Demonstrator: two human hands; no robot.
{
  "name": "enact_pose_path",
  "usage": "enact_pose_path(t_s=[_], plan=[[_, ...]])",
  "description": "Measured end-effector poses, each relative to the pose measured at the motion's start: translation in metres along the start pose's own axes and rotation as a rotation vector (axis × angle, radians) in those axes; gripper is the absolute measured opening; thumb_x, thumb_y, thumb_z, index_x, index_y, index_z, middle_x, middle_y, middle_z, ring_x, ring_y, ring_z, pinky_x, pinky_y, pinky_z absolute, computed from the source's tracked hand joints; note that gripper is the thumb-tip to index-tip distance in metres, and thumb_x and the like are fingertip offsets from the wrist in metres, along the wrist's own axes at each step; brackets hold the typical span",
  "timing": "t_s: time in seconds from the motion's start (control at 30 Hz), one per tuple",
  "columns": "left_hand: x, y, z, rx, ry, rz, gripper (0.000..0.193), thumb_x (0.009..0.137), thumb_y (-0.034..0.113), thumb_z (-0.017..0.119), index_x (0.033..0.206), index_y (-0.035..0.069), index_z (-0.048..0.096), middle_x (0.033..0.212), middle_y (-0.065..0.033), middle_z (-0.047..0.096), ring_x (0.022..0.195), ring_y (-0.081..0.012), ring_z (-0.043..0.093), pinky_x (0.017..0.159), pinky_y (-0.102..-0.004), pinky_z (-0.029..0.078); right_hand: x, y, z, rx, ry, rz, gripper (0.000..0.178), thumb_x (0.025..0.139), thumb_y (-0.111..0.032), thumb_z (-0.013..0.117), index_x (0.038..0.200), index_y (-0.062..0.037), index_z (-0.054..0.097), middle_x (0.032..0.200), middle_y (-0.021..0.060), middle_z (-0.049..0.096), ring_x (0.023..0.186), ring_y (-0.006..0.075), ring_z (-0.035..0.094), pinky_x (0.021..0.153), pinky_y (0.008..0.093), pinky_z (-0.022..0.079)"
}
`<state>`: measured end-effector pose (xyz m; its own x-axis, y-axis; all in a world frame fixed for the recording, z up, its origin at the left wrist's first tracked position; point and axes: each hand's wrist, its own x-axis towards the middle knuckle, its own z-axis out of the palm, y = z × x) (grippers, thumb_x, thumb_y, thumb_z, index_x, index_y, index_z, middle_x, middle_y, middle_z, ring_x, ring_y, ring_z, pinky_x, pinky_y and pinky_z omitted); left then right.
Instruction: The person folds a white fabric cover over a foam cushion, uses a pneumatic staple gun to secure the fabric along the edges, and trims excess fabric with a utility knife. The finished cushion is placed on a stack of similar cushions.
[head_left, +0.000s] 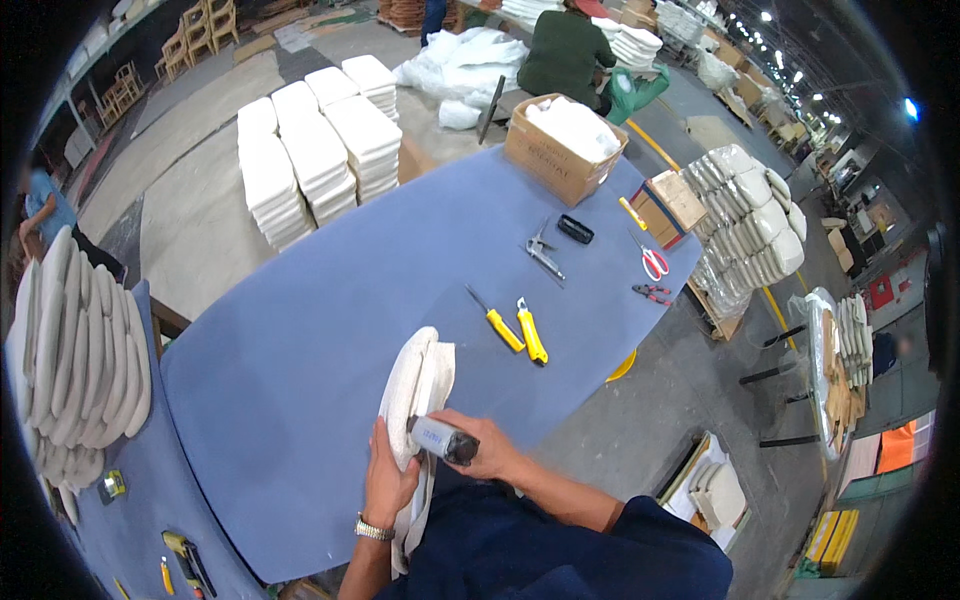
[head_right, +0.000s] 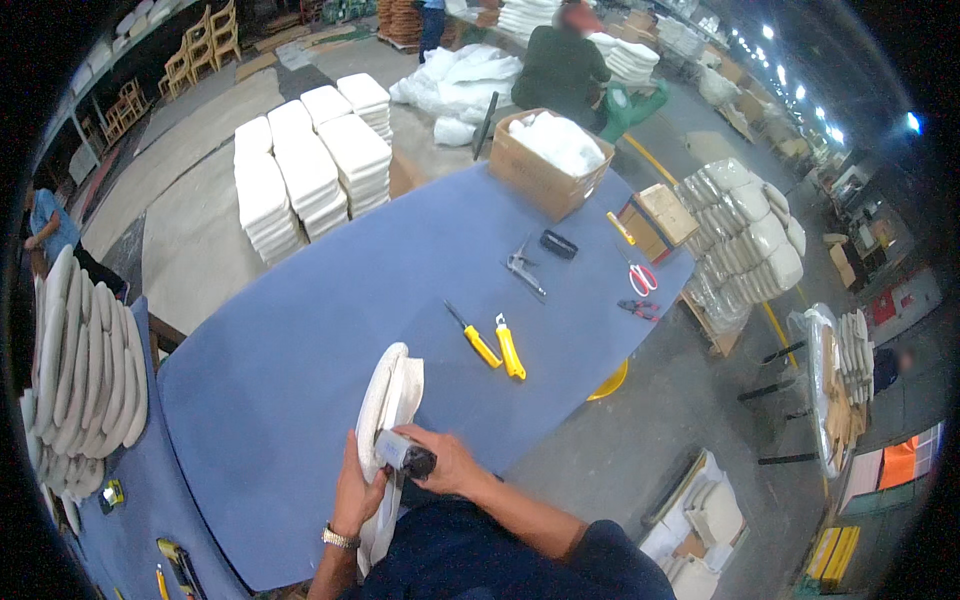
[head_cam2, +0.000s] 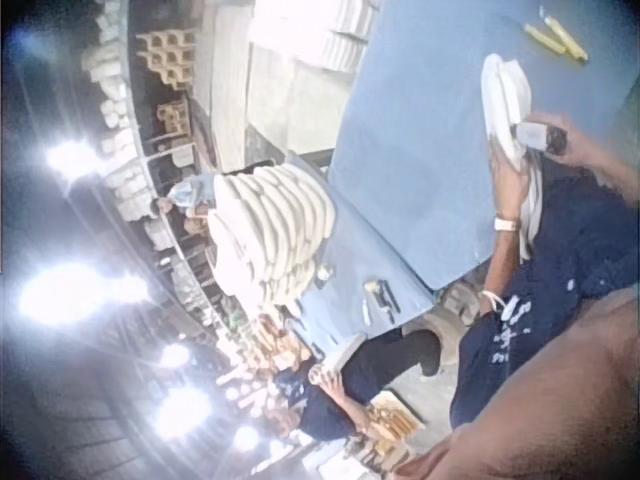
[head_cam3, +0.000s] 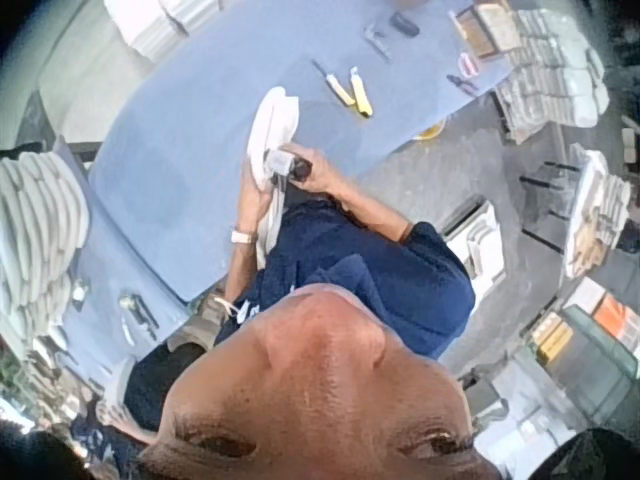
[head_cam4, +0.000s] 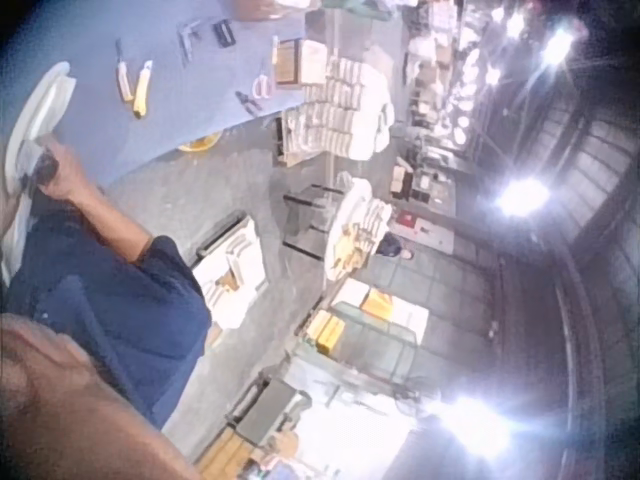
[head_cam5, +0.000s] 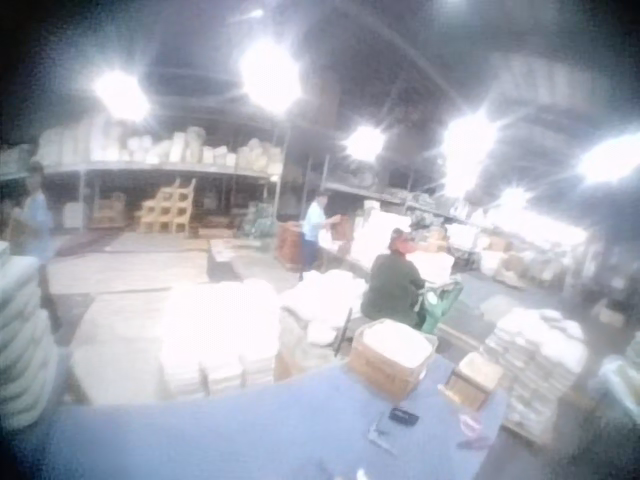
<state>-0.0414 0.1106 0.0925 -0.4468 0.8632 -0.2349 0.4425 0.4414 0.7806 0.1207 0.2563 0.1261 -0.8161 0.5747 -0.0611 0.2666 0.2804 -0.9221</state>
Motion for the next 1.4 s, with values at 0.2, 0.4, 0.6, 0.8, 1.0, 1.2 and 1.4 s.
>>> enact_pose_path(t_s=[0.2,0.4,0.6,0.8,1.0,1.2,1.4], plan=[[0.007,0.002,0.000,0.085,0.012,-0.027,0.091,0.083,0.012,0.070,0.155,-0.009,0.019,0.146,-0.0362,0.045,0.134,-0.0505,0.046,0.113,-0.0488,0.038,0.003,0.009,0.001,0.008,0.018,-0.055,0.062,0.076,-0.013,0.075,0.135,-0.0143,0.056,0.113,0.0147,0.072,0.102,0.0381,0.070,0.085,0.0407,0.057],[0.007,0.005,-0.005,0.052,0.007,-0.037,0.090,0.082,0.013,0.072,0.154,-0.009,0.022,0.142,-0.0368,0.048,0.127,-0.0509,0.052,0.107,-0.0475,0.044,0.007,0.016,0.004,0.045,-0.012,-0.025,0.066,0.073,-0.012,0.079,0.135,-0.0138,0.055,0.114,0.0178,0.071,0.105,0.0393,0.069,0.087,0.0444,0.055],[0.015,-0.010,-0.016,-0.233,-0.138,-0.006,0.095,0.088,0.024,0.076,0.156,-0.009,0.018,0.149,-0.0299,0.046,0.137,-0.0363,0.049,0.113,-0.0417,0.039,0.005,0.020,0.006,0.082,-0.001,-0.048,0.068,0.073,-0.010,0.079,0.136,-0.0124,0.054,0.114,0.0173,0.071,0.106,0.0395,0.069,0.088,0.0449,0.055],[0.022,-0.005,-0.019,-0.408,-0.240,-0.202,0.097,0.087,0.020,0.078,0.159,-0.002,0.017,0.156,-0.0215,0.040,0.140,-0.0280,0.044,0.114,-0.0381,0.038,0.004,0.025,0.004,0.091,0.008,-0.078,0.066,0.074,-0.010,0.079,0.135,-0.0122,0.055,0.113,0.0165,0.072,0.106,0.0382,0.069,0.088,0.0437,0.055],[0.004,0.004,0.005,0.029,-0.012,-0.069,0.098,0.079,0.015,0.077,0.156,-0.006,0.019,0.155,-0.0317,0.036,0.144,-0.0439,0.037,0.119,-0.0437,0.032,-0.001,0.023,-0.001,0.073,0.023,-0.085,0.063,0.075,-0.011,0.078,0.134,-0.0107,0.058,0.115,0.0159,0.071,0.105,0.0374,0.070,0.089,0.0416,0.056],[0.007,0.007,0.010,0.001,0.004,-0.104,0.096,0.079,0.011,0.075,0.156,-0.005,0.020,0.153,-0.0329,0.037,0.144,-0.0461,0.036,0.119,-0.0457,0.033,-0.004,0.012,-0.008,0.034,0.007,-0.062,0.066,0.075,-0.011,0.078,0.137,-0.0097,0.058,0.121,0.0148,0.070,0.107,0.0349,0.070,0.092,0.0391,0.056],[0.005,-0.004,0.020,0.038,0.049,-0.039,0.095,0.079,0.010,0.072,0.157,-0.003,0.020,0.156,-0.0320,0.034,0.145,-0.0471,0.034,0.119,-0.0472,0.034,-0.010,0.015,-0.014,-0.029,-0.030,-0.149,0.067,0.075,-0.014,0.078,0.138,-0.0094,0.058,0.124,0.0207,0.068,0.114,0.0373,0.068,0.096,0.0415,0.055]])
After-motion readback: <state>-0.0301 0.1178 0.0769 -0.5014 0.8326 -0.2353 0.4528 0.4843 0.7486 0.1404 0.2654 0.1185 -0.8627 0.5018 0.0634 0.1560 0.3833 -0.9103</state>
